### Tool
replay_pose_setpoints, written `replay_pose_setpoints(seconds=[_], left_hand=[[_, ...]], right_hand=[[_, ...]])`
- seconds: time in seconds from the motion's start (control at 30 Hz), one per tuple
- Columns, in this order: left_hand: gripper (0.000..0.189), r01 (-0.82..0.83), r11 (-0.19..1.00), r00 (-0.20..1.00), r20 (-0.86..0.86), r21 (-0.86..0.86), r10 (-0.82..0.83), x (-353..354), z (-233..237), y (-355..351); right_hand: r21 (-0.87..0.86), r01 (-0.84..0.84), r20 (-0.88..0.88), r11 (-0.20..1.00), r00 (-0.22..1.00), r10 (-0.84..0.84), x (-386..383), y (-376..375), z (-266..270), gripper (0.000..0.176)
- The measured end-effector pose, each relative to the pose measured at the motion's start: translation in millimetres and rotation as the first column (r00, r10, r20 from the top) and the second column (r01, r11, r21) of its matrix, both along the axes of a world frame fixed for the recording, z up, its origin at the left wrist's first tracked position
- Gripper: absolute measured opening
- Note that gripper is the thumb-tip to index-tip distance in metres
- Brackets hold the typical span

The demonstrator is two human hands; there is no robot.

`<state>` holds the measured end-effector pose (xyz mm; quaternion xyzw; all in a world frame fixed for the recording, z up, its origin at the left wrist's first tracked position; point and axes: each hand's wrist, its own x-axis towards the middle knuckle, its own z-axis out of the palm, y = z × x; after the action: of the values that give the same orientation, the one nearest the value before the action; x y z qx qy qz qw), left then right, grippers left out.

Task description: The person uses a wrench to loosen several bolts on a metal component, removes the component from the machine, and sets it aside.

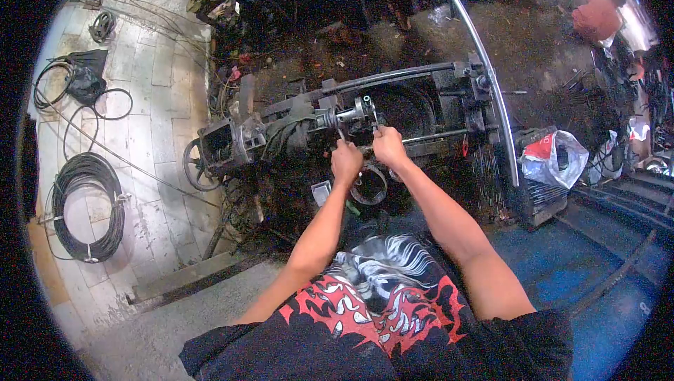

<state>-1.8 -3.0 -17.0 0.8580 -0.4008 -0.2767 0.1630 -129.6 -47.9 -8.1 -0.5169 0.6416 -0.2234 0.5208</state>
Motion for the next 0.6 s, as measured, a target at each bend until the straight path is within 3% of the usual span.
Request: replay_pose_setpoints(seconds=[0.07,0.13,0.27,0.33,0.37,0.5,0.6], left_hand=[[0.032,0.096,0.995,0.992,0.080,0.026,-0.098,4,16,-1],[0.033,0.084,0.996,0.992,0.096,0.011,-0.084,7,21,-4],[0.029,-0.012,0.984,0.997,-0.080,-0.177,-0.003,21,-4,-9],[0.025,-0.189,0.975,0.923,-0.361,-0.117,0.135,23,1,-16],[0.022,-0.172,0.984,0.889,-0.436,-0.044,0.136,24,4,-14],[0.021,-0.060,0.998,0.839,-0.542,0.007,0.054,20,49,-12],[0.022,-0.116,0.982,0.792,-0.584,0.148,0.181,24,47,-17]], right_hand=[[-0.016,-0.007,0.030,1.000,1.000,0.008,0,0,-1,0.030],[-0.041,-0.002,0.012,0.999,1.000,0.003,0,0,5,0.030],[-0.088,0.015,0.006,0.996,1.000,-0.014,0,0,-7,0.029],[-0.060,0.000,0.006,0.998,1.000,0.000,-1,0,-4,0.028],[-0.031,-0.014,0.007,0.999,1.000,0.015,-1,-1,-2,0.027],[-0.004,0.006,0.015,1.000,1.000,-0.006,-1,0,8,0.026],[0.008,0.005,0.004,1.000,1.000,-0.005,-2,-1,7,0.026]])
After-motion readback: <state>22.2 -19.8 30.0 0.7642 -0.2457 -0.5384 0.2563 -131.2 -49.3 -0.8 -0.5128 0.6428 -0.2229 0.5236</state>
